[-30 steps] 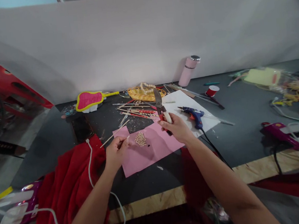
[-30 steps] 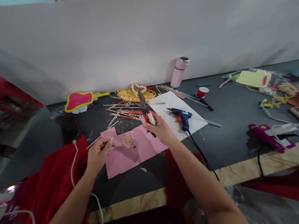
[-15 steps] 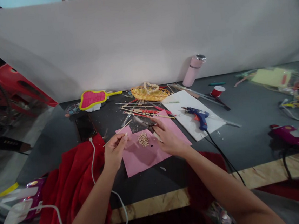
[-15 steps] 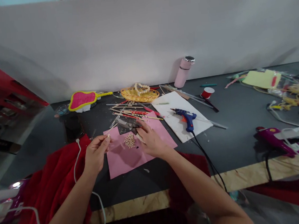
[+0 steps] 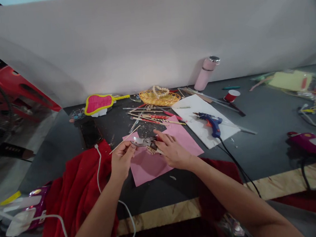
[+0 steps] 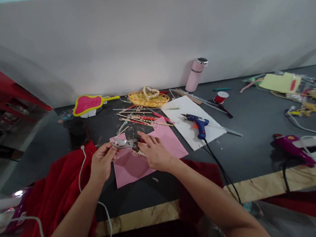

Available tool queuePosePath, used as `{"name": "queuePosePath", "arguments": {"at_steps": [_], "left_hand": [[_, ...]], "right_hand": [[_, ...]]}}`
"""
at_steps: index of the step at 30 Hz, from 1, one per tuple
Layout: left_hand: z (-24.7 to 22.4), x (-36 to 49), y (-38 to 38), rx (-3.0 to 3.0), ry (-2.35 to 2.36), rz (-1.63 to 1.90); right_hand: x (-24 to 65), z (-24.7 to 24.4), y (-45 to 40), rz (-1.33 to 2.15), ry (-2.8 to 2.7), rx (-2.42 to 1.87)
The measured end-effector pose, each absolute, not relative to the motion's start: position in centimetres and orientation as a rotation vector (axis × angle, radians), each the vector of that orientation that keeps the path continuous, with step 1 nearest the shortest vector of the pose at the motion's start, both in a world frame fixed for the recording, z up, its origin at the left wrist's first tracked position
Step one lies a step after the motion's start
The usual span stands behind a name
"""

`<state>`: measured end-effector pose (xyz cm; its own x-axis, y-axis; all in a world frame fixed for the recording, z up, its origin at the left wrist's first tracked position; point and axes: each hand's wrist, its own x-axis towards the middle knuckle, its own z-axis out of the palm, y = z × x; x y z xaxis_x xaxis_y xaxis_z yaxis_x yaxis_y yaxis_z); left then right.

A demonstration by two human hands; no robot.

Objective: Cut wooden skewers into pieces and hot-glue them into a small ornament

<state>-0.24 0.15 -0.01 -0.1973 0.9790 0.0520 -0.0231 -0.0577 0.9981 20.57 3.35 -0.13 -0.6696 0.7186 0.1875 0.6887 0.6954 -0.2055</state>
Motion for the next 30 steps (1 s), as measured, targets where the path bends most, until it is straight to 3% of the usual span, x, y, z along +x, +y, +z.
{"name": "queuePosePath", "arguments": {"at_steps": [30], "left_hand": [[0.47,0.03,-0.76,1.234,1.330,1.287]], "right_hand": [[19.88,0.43,2.71,0.380,-2.549,-1.248]]}}
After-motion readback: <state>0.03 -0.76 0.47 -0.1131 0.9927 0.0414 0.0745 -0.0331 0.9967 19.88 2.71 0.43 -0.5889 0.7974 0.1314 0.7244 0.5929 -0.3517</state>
